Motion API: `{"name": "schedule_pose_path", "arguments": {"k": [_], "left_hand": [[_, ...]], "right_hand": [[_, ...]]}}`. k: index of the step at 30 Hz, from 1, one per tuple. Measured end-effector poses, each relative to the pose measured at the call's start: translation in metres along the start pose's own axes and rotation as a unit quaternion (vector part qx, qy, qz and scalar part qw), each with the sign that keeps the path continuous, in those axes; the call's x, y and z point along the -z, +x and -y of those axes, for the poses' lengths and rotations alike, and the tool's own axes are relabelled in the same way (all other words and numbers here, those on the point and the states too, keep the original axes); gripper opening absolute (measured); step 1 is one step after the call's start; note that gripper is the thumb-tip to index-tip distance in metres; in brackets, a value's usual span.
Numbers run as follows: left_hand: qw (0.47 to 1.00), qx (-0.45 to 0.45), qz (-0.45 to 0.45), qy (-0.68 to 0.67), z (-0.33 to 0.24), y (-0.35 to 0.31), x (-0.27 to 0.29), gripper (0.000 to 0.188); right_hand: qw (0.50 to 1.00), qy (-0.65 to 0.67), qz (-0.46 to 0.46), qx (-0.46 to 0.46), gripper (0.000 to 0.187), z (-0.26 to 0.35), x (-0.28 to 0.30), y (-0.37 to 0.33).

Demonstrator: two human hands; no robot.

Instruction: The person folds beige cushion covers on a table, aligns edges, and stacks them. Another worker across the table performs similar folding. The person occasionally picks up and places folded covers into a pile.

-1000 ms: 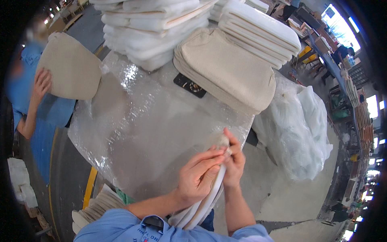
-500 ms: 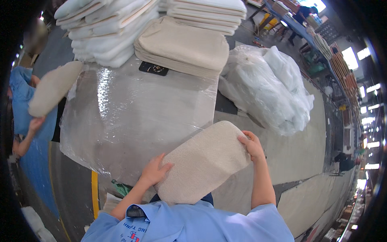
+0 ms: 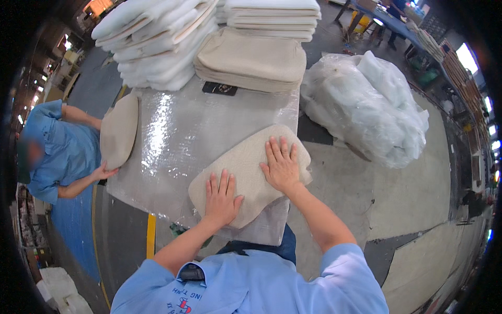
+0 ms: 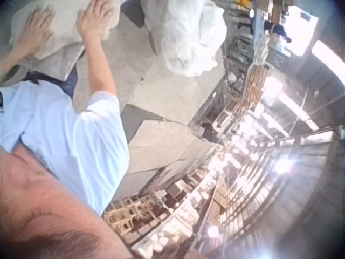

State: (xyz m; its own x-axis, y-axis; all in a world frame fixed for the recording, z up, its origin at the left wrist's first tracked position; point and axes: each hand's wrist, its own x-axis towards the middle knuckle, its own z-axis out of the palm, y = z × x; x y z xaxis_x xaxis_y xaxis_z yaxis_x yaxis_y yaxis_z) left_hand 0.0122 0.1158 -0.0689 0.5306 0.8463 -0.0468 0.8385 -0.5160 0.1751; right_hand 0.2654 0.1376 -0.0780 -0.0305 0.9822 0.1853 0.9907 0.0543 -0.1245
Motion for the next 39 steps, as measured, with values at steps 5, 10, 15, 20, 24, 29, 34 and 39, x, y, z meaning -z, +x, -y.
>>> {"name": "schedule_pose_path", "arguments": {"k": [5, 10, 15, 20, 24, 29, 34, 39], "left_hand": [[0.999, -0.031, -0.006, -0.003, 0.005, -0.007, -0.007, 0.078], [0.992, -0.123, 0.025, -0.028, -0.001, -0.036, -0.016, 0.079], [0.982, -0.181, 0.032, -0.052, -0.001, -0.06, -0.014, 0.078], [0.939, -0.286, 0.031, -0.187, -0.01, -0.086, -0.012, 0.046], [0.915, -0.211, 0.085, -0.332, 0.006, -0.103, -0.013, 0.026], [0.951, 0.017, -0.177, -0.253, 0.034, -0.009, 0.014, 0.047], [0.995, -0.068, 0.015, -0.074, 0.012, -0.018, -0.004, 0.083], [0.986, -0.125, 0.052, -0.094, 0.01, -0.057, -0.01, 0.08]], "right_hand": [[0.985, 0.069, 0.086, 0.133, 0.07, 0.045, -0.006, -0.039], [0.955, 0.124, 0.104, 0.247, 0.067, 0.025, -0.008, -0.059], [0.996, 0.039, 0.046, 0.069, 0.074, -0.016, 0.002, 0.005], [0.99, 0.068, 0.074, 0.103, 0.079, 0.068, -0.025, -0.003], [0.942, 0.156, 0.152, 0.256, 0.071, 0.103, -0.015, -0.035], [0.945, 0.164, 0.132, 0.251, 0.068, 0.06, -0.018, -0.012], [0.992, 0.085, 0.012, 0.093, 0.07, 0.049, -0.017, 0.028], [0.99, 0.072, 0.037, 0.112, 0.069, 0.048, -0.018, 0.026]]}}
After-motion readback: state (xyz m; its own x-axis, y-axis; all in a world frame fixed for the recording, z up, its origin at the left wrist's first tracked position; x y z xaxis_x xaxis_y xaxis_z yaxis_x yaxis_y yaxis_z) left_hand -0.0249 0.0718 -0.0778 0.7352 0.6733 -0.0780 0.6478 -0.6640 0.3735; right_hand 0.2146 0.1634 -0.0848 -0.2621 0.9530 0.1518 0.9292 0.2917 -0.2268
